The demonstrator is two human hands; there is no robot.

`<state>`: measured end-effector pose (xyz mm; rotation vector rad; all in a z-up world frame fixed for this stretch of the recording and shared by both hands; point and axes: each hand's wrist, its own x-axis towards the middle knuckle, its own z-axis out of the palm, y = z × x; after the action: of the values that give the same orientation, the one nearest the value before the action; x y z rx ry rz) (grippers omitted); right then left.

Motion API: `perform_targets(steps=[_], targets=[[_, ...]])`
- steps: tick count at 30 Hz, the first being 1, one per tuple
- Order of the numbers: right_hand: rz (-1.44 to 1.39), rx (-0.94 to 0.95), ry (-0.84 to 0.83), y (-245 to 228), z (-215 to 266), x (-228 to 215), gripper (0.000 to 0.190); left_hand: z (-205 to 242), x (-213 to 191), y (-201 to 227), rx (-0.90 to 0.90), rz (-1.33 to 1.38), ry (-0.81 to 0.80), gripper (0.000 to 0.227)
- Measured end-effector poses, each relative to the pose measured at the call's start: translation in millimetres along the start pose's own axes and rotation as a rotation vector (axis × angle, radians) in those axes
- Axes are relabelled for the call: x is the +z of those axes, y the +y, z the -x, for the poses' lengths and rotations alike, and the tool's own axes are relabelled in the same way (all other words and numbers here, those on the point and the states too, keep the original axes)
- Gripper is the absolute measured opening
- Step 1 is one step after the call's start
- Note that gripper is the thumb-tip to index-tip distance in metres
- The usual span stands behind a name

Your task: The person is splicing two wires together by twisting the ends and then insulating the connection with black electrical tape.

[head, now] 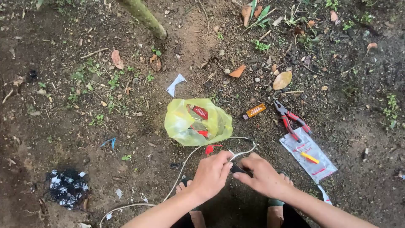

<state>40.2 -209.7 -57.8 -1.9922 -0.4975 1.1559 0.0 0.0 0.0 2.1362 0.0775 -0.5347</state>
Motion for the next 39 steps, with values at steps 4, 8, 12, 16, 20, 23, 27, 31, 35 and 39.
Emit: perform_targets(steps=[4, 8, 12, 16, 20, 23, 27, 31, 35, 39], targets=[[0.001, -0.008, -0.013, -1.6, 0.2, -2.3, 0.027, 3.0, 3.1, 1.8, 0.048, -0.034, -0.038, 0.016], [0.069, -0.014, -0.032, -6.4, -0.9, -2.3, 0.033, 5.7, 5.2, 0.3, -0.014, 0.013, -0.081, 0.018], [0.111, -0.033, 0.028, -9.5, -1.8, -3.1, 0.047, 6.9, 5.4, 1.8, 0.011, 0.011, -0.074, 0.013], [0.214, 0.006, 0.029, -18.7, -3.0, -5.8, 0.033, 12.5, 17.9, -8.4, 0.112, -0.078, -0.013, 0.01], [0.546, 0.057, 0.019, -23.1, -7.3, -3.7, 0.026, 19.6, 24.4, -14.0, 0.162, -0.17, 0.011, 0.007], [0.872, 0.189, -0.022, 34.6, 0.2, 13.5, 0.032, 13.0, -10.4, 21.3, 0.257, -0.122, 0.163, 0.013], [0.826, 0.375, -0.085, 65.4, 10.7, 3.4, 0.042, 9.8, -29.0, 22.9, 0.142, -0.037, 0.142, 0.012], [0.841, 0.404, 0.294, 100.4, 6.9, -38.2, 0.044, 5.3, -28.8, 23.3, -0.027, 0.156, 0.032, 0.01], [0.977, 0.536, 0.374, 120.5, 10.0, -57.9, 0.059, 5.1, -49.3, 33.8, -0.084, 0.242, -0.024, 0.012], [0.756, -0.213, 0.664, 69.8, 2.2, -71.3, 0.055, 9.7, -52.4, 28.7, -0.001, 0.134, -0.098, 0.025]])
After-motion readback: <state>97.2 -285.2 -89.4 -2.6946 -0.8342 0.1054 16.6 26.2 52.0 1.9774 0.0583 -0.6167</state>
